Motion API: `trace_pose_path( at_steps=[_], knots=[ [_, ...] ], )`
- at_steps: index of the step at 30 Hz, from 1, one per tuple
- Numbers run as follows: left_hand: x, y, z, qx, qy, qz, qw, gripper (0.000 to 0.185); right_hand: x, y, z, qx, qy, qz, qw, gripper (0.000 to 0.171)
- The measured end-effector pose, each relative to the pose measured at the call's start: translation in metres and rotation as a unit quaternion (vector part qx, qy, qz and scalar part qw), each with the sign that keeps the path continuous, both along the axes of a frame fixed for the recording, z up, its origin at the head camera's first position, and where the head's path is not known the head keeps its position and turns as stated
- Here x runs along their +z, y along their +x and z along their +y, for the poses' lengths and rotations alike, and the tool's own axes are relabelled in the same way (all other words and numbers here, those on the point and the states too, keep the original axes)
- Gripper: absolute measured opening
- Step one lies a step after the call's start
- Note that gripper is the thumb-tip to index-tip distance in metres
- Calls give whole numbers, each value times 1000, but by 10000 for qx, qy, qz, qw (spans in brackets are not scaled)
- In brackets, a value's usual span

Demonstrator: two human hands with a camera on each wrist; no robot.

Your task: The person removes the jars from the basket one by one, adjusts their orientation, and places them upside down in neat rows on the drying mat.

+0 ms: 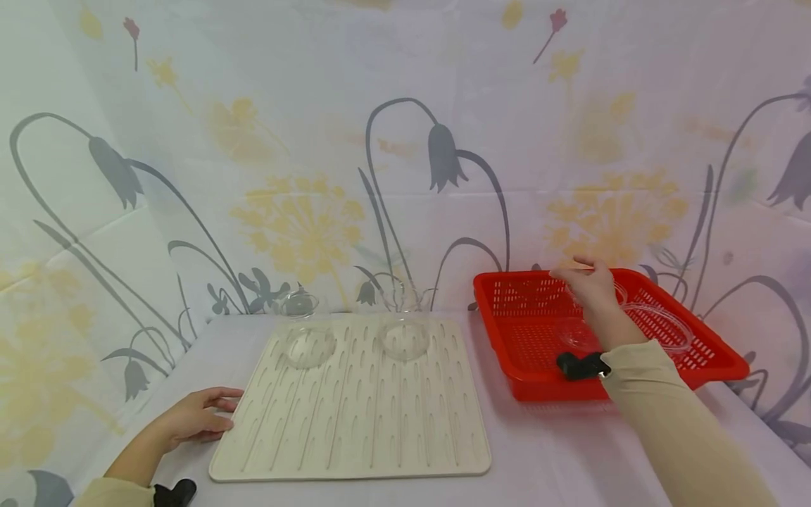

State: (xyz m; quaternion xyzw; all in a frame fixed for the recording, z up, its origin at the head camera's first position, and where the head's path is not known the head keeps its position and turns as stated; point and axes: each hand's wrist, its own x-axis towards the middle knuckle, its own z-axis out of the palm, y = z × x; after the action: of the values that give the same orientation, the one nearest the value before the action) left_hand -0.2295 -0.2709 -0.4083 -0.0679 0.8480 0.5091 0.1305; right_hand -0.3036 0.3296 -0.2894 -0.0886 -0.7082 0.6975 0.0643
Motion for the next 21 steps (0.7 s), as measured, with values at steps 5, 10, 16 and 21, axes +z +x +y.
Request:
trace_pose_path(
  at_steps=[5, 10, 16, 21],
  knots=[
    [-1, -1, 0, -8, 35, -3, 10000, 58, 0, 2, 12, -166, -474, 54, 9987, 71],
    [-2, -2, -2, 7, 42, 4, 10000, 58, 2, 5, 25, -390, 332, 4, 9987, 44],
    [-1, -2, -1, 63, 5, -14, 10000, 58, 4, 7, 38, -532, 769, -149, 9955, 40],
    [-2, -2, 0, 100, -52, -21, 9999, 58, 5, 5, 46, -683, 1090, -269, 9913, 51]
  ],
)
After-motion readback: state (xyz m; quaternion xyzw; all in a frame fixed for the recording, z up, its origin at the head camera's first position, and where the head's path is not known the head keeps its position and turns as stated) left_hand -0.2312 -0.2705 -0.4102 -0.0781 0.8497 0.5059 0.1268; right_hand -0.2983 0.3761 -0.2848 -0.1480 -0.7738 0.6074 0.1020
